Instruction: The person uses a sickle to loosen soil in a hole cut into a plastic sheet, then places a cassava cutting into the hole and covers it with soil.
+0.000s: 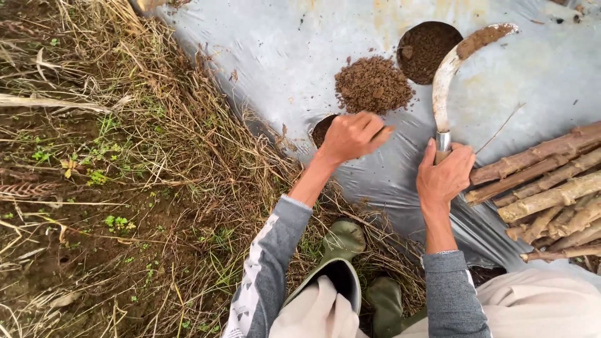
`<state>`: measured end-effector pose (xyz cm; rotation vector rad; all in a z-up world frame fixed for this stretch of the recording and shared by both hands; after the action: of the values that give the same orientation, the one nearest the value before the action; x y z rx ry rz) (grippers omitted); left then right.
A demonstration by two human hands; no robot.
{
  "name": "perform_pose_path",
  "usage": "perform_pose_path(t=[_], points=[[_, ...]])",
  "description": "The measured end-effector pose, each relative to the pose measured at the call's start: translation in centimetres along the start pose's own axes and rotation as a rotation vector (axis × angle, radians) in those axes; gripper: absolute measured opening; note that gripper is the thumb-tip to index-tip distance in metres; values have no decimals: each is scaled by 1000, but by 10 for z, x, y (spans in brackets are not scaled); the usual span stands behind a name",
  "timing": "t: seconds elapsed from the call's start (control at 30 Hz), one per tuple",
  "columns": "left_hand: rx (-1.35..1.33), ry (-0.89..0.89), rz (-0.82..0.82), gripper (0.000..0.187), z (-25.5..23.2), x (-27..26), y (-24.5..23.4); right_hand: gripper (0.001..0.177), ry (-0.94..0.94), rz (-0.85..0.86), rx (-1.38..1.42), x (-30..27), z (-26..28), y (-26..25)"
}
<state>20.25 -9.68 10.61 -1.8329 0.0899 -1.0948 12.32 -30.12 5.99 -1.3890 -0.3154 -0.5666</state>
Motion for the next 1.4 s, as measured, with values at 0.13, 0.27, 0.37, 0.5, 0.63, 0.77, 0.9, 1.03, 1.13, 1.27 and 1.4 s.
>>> perform_pose_path(t=[0.13, 0.27, 0.37, 0.5, 0.63, 0.77, 0.9, 1.03, 1.13, 1.27, 1.4], points=[[-52, 67, -184, 29, -6, 50, 2, 45, 29, 18, -75, -22, -19, 27], [-46, 190, -224, 33, -9, 47, 37, 54, 48, 8, -63, -34, -27, 40], [-13, 201, -199, 32, -10, 45, 44, 50, 50, 14, -48, -37, -31, 44], [22, 167, -144, 28, -10, 41, 49, 44, 43, 28, -28, -31, -28, 36], [-5, 141, -114, 33, -10, 34, 52, 42, 31, 30, -4, -18, -18, 22], [2, 108, -107, 34, -10, 21, 63, 43, 39, 49, 50, -9, -13, 10], [-6, 56, -73, 30, -12, 15, 66, 41, 23, 20, 171, 0, -6, -3], [10, 51, -44, 33, -17, 12, 61, 42, 11, 24, 174, -4, -10, -17], [-6, -6, -50, 34, -19, 6, 51, 43, 1, 31, 225, -8, -3, -46], [3, -106, -60, 30, -14, -9, 14, 37, 103, 216, 458, -36, 5, -92], [34, -206, -62, 18, -7, -44, -22, 36, 260, 579, 613, -57, 28, -142]])
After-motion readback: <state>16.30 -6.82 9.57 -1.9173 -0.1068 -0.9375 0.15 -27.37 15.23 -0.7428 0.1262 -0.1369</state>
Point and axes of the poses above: each hand's wrist, its own x-axis towards the middle knuckle, its own y-axis out of the palm, z = x × y, the point moved 5 cm from there along x, towards the middle knuckle, and after that the axes turned 1 degree about -y, right-handed, at the moved point
